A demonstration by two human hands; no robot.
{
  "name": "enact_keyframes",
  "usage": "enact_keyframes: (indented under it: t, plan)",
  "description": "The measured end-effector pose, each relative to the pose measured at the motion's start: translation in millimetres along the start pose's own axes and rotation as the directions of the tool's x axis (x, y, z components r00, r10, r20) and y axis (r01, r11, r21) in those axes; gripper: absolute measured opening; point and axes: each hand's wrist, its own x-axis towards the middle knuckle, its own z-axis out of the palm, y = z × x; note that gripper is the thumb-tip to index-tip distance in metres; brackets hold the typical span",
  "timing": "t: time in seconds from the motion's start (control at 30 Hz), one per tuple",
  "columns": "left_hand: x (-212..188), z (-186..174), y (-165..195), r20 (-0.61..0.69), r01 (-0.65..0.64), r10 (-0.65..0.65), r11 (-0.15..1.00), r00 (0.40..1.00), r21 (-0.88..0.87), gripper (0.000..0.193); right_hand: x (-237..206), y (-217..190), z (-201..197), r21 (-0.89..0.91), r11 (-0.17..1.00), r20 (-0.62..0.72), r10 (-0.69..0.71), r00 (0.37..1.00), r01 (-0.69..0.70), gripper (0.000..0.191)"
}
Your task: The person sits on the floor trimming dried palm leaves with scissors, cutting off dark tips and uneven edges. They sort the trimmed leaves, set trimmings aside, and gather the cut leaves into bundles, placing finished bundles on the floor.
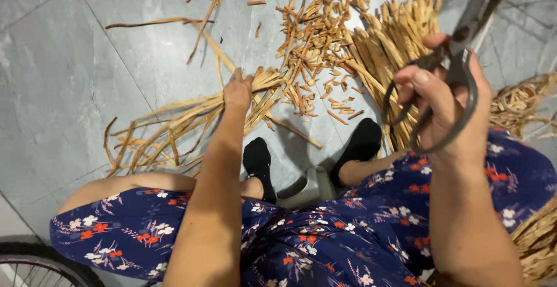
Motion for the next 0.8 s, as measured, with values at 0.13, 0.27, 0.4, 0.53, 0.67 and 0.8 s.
enact_keyframes:
  t: [0.13, 0.27, 0.4, 0.53, 0.67, 0.8]
  plan:
    - [-17.7, 5.6, 9.7, 0.113, -0.116, 0.102, 0.984, 0.988, 0.132, 0.024, -1.9, 5.4, -4.1, -0.027, 1.0, -0.007, -0.015, 1.0, 0.014, 0.044]
    - [-39.5, 10.2, 13.4, 0.198, -0.036, 0.029, 0.999, 0.98, 0.035, 0.031, -2.2, 11.6, -6.1, -0.028, 0.999, -0.012, -0.041, 0.999, 0.041, 0.045]
    - [-53.5, 13.2, 14.1, 0.245, 0.03, -0.034, 0.999, 0.969, 0.018, 0.032, -1.4, 17.0, -8.9, -0.044, 0.997, -0.002, -0.064, 0.998, 0.064, 0.046]
    - [-50.3, -1.2, 9.5, 0.125, 0.056, -0.052, 0.998, 0.991, -0.034, 0.032, 0.0, 20.1, -11.0, -0.011, 0.998, 0.004, -0.066, 0.998, 0.067, 0.046]
    - [-27.4, -50.1, -5.3, 0.096, 0.095, -0.084, 0.988, 0.992, -0.119, 0.03, -1.0, 19.8, -11.2, -0.009, 0.997, 0.033, -0.08, 0.996, 0.08, 0.046]
    - [-1.9, -125.8, -26.5, 0.258, 0.064, -0.018, 0.984, 0.966, -0.169, 0.042, -3.1, 16.3, -11.4, -0.01, 0.995, 0.047, -0.098, 0.994, 0.099, 0.045]
